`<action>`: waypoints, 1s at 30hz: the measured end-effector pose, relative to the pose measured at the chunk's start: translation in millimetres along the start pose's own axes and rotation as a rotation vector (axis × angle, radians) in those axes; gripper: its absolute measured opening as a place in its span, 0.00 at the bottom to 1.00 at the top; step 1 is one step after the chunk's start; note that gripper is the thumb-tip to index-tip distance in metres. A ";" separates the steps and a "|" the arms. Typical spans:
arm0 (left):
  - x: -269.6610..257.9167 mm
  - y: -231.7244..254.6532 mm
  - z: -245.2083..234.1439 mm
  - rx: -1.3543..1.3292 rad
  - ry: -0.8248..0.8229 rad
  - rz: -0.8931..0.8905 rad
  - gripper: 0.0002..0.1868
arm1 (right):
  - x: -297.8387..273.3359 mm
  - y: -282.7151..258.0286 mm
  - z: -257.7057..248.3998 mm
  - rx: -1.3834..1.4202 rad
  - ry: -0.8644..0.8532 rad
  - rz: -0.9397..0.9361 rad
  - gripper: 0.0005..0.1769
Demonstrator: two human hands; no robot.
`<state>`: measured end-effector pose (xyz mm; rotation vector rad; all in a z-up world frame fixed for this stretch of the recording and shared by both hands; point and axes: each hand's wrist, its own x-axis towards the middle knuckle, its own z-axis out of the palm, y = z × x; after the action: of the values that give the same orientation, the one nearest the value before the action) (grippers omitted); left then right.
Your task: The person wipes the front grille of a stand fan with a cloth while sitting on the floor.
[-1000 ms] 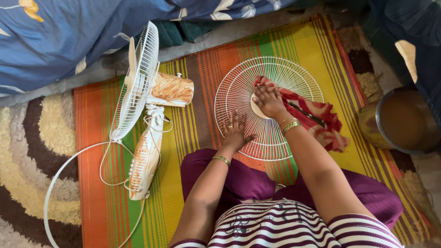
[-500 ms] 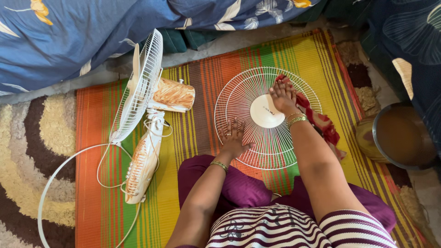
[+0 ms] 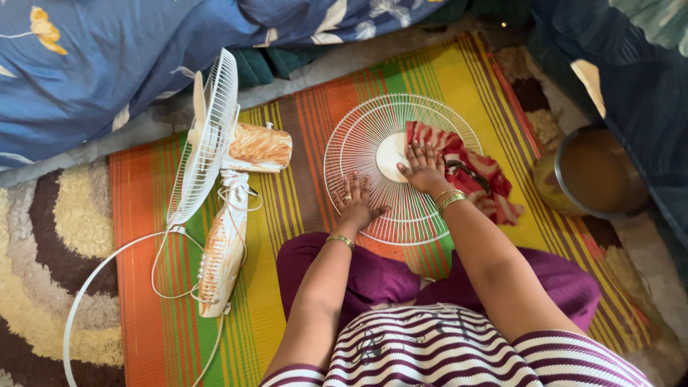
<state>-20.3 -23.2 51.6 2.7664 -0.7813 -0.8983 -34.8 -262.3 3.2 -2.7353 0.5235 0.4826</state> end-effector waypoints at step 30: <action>-3.2 -36.7 45.8 -0.276 0.375 -0.312 0.36 | -140.4 79.9 36.4 0.369 0.466 0.200 0.38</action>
<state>-33.1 11.5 5.9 2.7186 -0.1544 -0.4551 -199.7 -278.1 5.0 -2.4361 0.9041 -0.2064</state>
